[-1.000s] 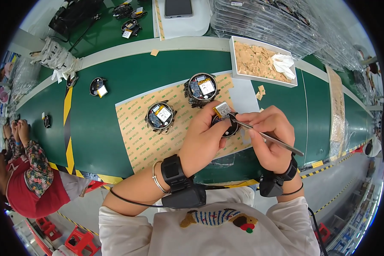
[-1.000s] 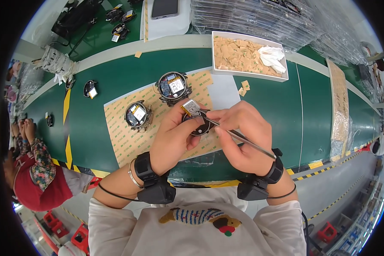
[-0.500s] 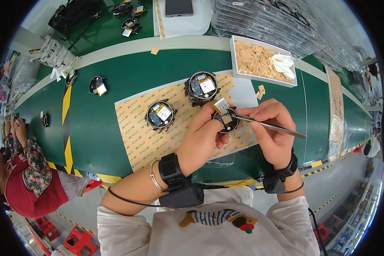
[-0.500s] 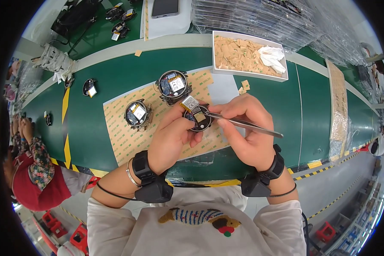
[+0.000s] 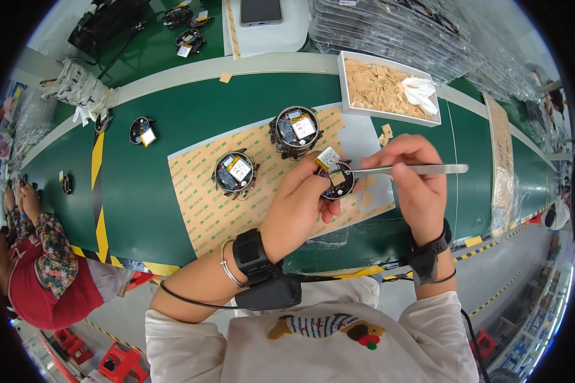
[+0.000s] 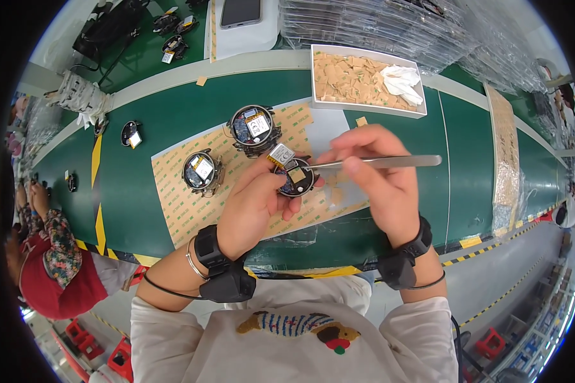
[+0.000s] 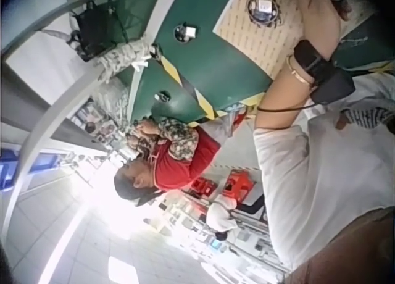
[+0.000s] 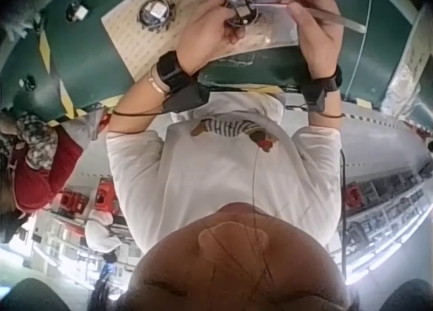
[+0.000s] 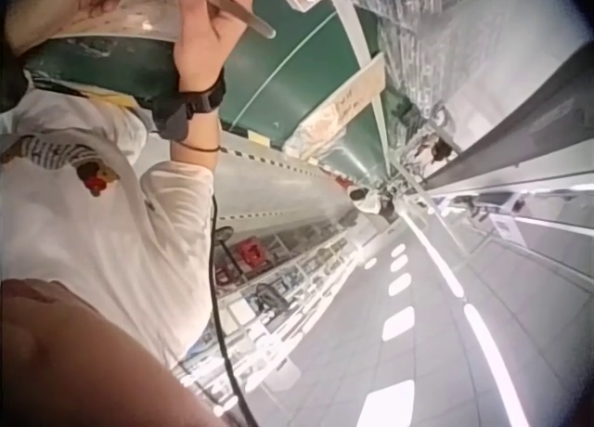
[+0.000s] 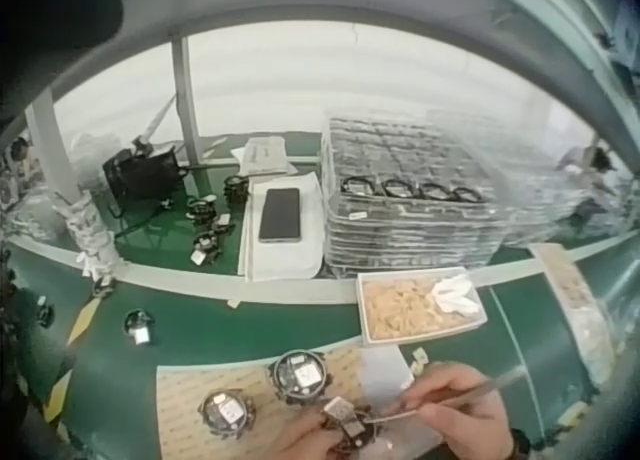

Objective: The person assembles smartwatches by picking up a watch body, placing a battery inside, and using tweezers to apply a small adhesive piece over the internal components. This process is repeated for several watch bodies, which are then placed onto a sheet of adhesive paper on the workbench.

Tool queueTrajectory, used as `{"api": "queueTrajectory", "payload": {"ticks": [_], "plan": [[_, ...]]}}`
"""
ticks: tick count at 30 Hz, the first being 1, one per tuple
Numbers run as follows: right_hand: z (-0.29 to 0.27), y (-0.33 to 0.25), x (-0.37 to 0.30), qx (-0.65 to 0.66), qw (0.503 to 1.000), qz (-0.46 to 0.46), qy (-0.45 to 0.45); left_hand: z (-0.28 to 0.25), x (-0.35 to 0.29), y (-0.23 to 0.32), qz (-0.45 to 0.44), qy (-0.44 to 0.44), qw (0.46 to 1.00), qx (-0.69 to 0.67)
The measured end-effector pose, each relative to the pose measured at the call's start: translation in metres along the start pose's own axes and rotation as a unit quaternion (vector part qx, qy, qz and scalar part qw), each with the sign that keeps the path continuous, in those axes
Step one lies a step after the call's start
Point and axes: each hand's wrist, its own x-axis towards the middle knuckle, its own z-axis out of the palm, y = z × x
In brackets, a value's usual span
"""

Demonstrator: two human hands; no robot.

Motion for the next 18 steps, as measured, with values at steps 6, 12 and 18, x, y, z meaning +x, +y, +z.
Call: {"api": "queueTrajectory", "payload": {"ticks": [6,12,18], "plan": [[0.004,-0.002,-0.002,-0.218,0.972,-0.068,-0.062,0.001,0.0,-0.002,0.005,0.007,1.0,-0.019],[0.0,-0.001,0.0,-0.254,0.957,-0.103,-0.093,-0.001,0.001,-0.002,0.011,0.0,1.0,-0.027],[-0.005,-0.003,0.001,-0.054,0.996,-0.052,-0.049,0.003,0.0,0.001,-0.003,0.03,0.999,-0.02]]}}
